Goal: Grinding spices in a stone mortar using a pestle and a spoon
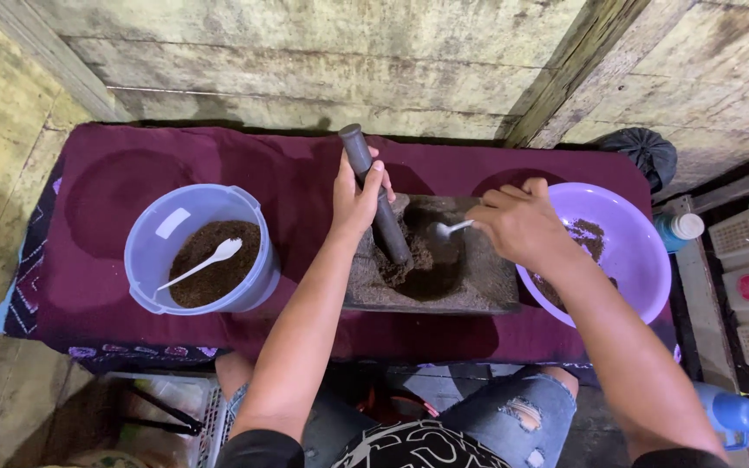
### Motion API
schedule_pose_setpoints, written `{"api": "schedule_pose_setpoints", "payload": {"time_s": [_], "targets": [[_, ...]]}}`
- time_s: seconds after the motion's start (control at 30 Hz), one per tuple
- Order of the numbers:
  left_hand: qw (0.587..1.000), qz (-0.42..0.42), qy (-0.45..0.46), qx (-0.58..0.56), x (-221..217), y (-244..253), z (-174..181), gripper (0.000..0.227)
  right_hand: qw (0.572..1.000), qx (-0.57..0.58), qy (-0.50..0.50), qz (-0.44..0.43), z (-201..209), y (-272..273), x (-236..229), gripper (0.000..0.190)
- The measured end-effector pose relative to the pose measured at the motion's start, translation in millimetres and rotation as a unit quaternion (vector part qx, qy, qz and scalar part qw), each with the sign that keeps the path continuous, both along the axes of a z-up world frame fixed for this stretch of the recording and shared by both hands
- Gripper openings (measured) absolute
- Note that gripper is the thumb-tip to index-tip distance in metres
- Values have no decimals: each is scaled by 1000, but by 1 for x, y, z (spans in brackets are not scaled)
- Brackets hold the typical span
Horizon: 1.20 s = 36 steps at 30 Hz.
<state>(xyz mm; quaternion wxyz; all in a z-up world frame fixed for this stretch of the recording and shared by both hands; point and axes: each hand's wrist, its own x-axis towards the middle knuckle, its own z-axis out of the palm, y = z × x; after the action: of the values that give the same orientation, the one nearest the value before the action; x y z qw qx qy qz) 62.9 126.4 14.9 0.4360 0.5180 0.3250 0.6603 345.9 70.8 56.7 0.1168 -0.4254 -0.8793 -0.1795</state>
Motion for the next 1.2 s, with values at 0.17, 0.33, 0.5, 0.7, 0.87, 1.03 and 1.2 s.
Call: {"api": "schedule_pose_setpoints", "payload": {"time_s": [0.17,0.33,0.5,0.7,0.87,1.03,1.2], "targets": [[1000,1,0,4,0,5,-2,15,980,-141,2,-138,-1,-36,-11,26],[999,-19,-41,-6,3,-3,4,12,979,-110,-19,-168,-34,-54,-15,15],[997,-29,-64,-7,3,1,-5,11,979,-106,-37,-170,-28,-59,-26,22],[983,-13,-153,-106,8,5,-4,16,843,-428,301,-128,43,-68,-22,19],[992,-11,-94,-85,8,-7,8,13,746,-511,427,14,50,-72,-4,25],[995,-16,-65,-70,5,-2,-1,13,750,-335,566,70,-36,-36,22,12],[992,-29,-87,-90,4,-4,-3,18,833,-151,532,24,-2,-30,-10,28]]}}
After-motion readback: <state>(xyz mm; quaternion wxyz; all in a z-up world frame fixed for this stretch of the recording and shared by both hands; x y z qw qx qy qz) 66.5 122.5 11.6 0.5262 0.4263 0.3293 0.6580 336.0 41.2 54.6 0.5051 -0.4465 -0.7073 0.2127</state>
